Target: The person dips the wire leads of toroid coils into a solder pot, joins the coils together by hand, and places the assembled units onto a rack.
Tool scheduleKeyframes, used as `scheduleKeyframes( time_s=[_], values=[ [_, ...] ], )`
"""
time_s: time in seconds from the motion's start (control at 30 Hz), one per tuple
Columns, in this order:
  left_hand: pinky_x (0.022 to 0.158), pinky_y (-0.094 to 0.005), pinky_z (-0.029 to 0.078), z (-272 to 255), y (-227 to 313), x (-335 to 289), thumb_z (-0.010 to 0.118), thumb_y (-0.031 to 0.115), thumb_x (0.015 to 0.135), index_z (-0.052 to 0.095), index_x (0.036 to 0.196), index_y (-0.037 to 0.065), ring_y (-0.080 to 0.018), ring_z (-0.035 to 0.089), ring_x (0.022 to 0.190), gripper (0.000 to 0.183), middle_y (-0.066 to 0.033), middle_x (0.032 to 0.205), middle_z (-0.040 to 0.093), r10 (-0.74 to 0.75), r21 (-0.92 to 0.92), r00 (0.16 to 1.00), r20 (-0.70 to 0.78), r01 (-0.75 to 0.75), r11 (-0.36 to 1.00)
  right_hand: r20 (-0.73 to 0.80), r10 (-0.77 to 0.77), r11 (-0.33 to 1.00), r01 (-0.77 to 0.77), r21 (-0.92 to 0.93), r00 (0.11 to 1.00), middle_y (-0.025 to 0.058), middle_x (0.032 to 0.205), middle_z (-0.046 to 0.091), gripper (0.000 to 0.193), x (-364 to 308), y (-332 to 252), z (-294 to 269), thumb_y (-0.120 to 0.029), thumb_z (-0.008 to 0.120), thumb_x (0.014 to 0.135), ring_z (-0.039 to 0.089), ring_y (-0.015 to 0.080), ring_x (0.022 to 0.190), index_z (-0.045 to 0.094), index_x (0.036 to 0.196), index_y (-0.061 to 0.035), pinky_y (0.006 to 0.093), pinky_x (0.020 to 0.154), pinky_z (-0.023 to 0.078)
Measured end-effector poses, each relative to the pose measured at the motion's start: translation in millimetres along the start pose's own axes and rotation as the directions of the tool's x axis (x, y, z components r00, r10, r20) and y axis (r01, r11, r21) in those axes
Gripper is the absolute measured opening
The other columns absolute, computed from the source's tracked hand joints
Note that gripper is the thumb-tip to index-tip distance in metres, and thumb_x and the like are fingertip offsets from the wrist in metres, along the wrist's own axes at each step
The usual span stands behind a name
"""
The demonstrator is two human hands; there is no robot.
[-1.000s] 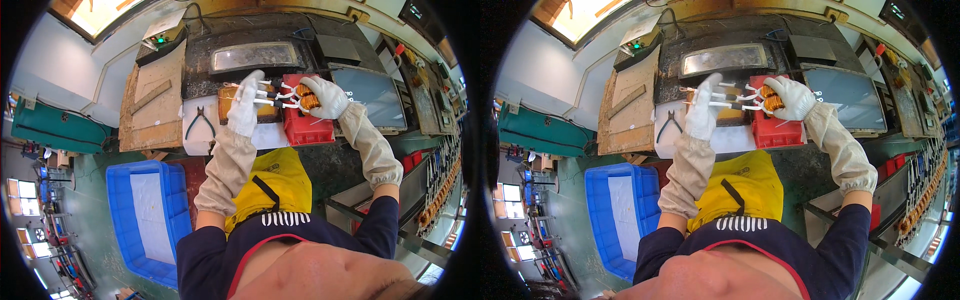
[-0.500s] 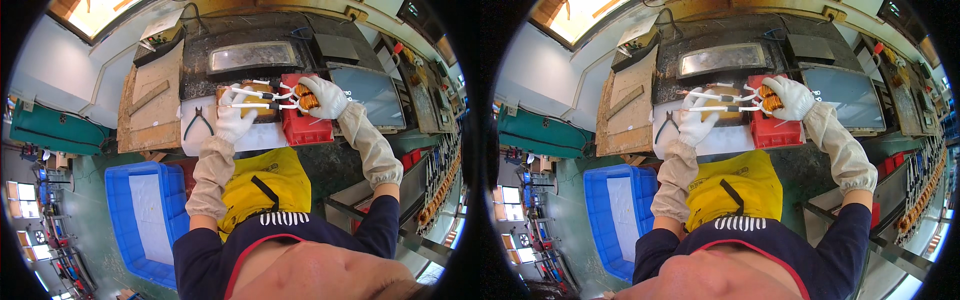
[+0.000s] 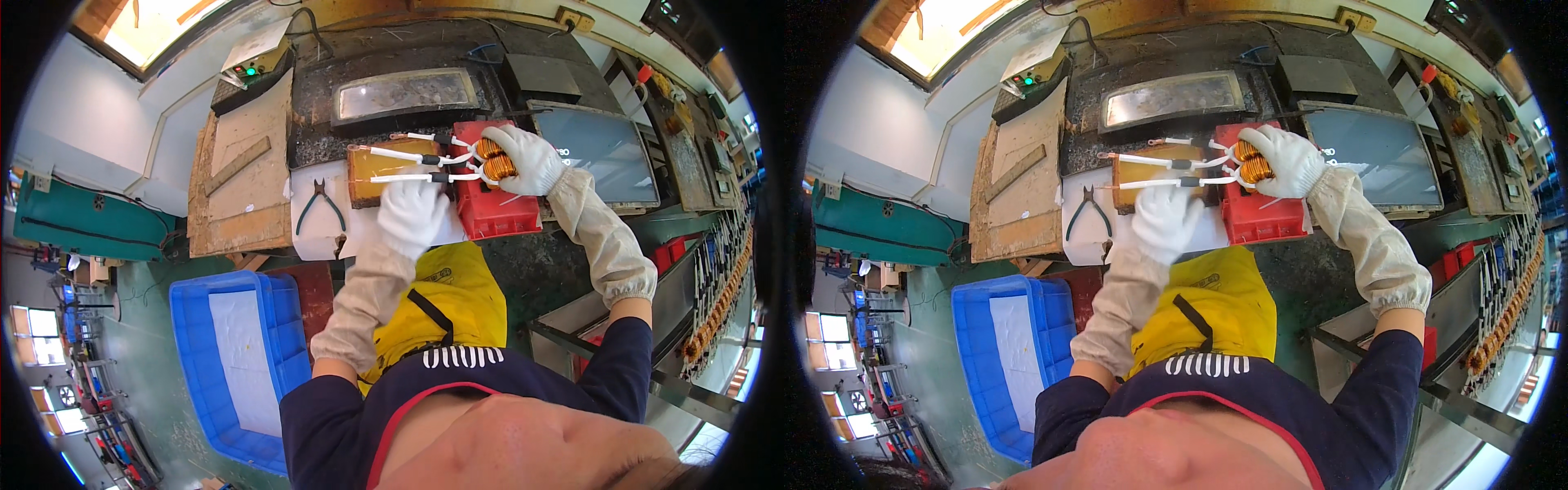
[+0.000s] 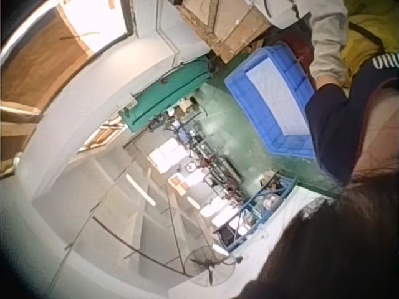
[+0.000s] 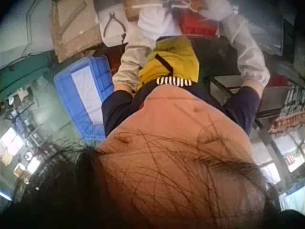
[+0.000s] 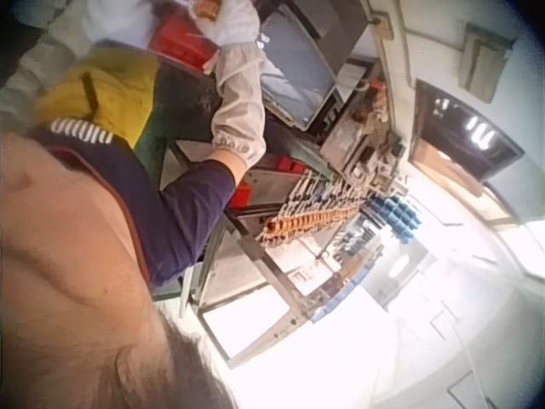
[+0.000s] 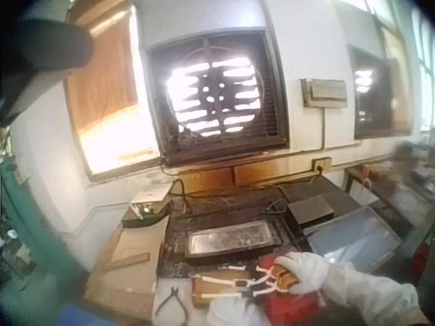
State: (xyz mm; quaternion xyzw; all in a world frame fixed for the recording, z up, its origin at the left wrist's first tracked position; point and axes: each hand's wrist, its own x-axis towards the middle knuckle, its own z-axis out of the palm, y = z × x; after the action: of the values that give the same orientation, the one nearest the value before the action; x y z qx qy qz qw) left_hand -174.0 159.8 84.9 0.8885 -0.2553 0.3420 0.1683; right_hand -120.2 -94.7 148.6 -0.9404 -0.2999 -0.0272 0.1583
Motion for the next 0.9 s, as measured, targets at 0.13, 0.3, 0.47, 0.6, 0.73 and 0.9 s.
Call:
scheduleKeyframes(
  time_s=[0.13, 0.3, 0.47, 0.6, 0.73, 0.9],
  values=[
    [0.082, -0.0378, 0.05, -16, 39, 7, 0.07, 0.014, 0.065, 0.064, 0.103, 0.006, -0.0261, 0.057, 0.102, 0.038, -0.0075, 0.109, 0.061, 0.233, -0.238, 0.972, -0.027, -0.232, 0.943, -0.071, -0.029, 0.999, 0.027, -0.042, 0.997, 0.0183, 0.107, 0.056, 0.072, -5, 4, 2, -0.022, 0.075, 0.062, 0.059, 0.0363, 0.098, 0.045, 0.126, -0.0072, 0.0407, 0.085, 0.049],
    [0.092, -0.0397, 0.044, 14, 42, 55, 0.058, 0.011, 0.074, 0.059, 0.1, 0.002, -0.0273, 0.054, 0.102, 0.028, -0.0108, 0.107, 0.058, 0.198, 0.093, 0.98, 0.014, -0.199, 0.976, -0.057, -0.018, 0.998, 0.015, -0.053, 0.998, 0.0187, 0.107, 0.056, 0.073, -2, 0, 1, -0.023, 0.075, 0.062, 0.058, 0.0364, 0.099, 0.044, 0.127, -0.0067, 0.0408, 0.086, 0.049],
    [0.088, -0.0328, 0.04, 57, 43, 62, 0.042, 0.016, 0.086, 0.049, 0.107, 0.009, -0.0215, 0.049, 0.101, 0.023, -0.0076, 0.101, 0.05, 0.028, 0.385, 0.982, 0.189, -0.1, 0.917, -0.041, 0.006, 0.996, -0.009, -0.084, 0.999, 0.0187, 0.11, 0.055, 0.074, -4, 3, 4, -0.023, 0.074, 0.063, 0.059, 0.0366, 0.099, 0.043, 0.129, -0.0075, 0.0413, 0.086, 0.049],
    [0.09, -0.0355, 0.041, 97, 30, 56, 0.049, 0.014, 0.081, 0.054, 0.099, 0.009, -0.0225, 0.052, 0.099, 0.019, -0.0078, 0.1, 0.054, -0.093, 0.179, 0.99, 0.109, 0.072, 0.981, -0.035, 0.002, 0.997, -0.005, -0.078, 0.999, 0.019, 0.112, 0.054, 0.075, 4, 0, 4, -0.024, 0.074, 0.063, 0.058, 0.0373, 0.101, 0.042, 0.13, -0.0088, 0.042, 0.086, 0.049],
    [0.094, -0.0375, 0.042, 76, 32, 61, 0.055, 0.014, 0.074, 0.06, 0.083, 0.009, -0.0259, 0.056, 0.097, 0.011, -0.0111, 0.098, 0.061, 0.077, 0.176, 0.988, 0.131, -0.1, 0.979, 0.031, 0.085, 0.991, -0.081, -0.11, 0.996, 0.0191, 0.112, 0.054, 0.075, 2, -5, -3, -0.025, 0.073, 0.065, 0.058, 0.037, 0.101, 0.041, 0.13, -0.0085, 0.0416, 0.085, 0.05],
    [0.094, -0.0374, 0.043, 81, 28, 54, 0.055, 0.015, 0.075, 0.06, 0.083, 0.008, -0.026, 0.057, 0.099, 0.012, -0.0112, 0.104, 0.061, -0.013, 0.081, 0.998, 0.053, 0.009, 0.997, 0.031, 0.047, 0.989, -0.042, -0.142, 0.998, 0.0194, 0.111, 0.055, 0.074, 8, -8, -2, -0.026, 0.073, 0.065, 0.059, 0.0368, 0.1, 0.041, 0.13, -0.0086, 0.0418, 0.084, 0.05]
  ],
)
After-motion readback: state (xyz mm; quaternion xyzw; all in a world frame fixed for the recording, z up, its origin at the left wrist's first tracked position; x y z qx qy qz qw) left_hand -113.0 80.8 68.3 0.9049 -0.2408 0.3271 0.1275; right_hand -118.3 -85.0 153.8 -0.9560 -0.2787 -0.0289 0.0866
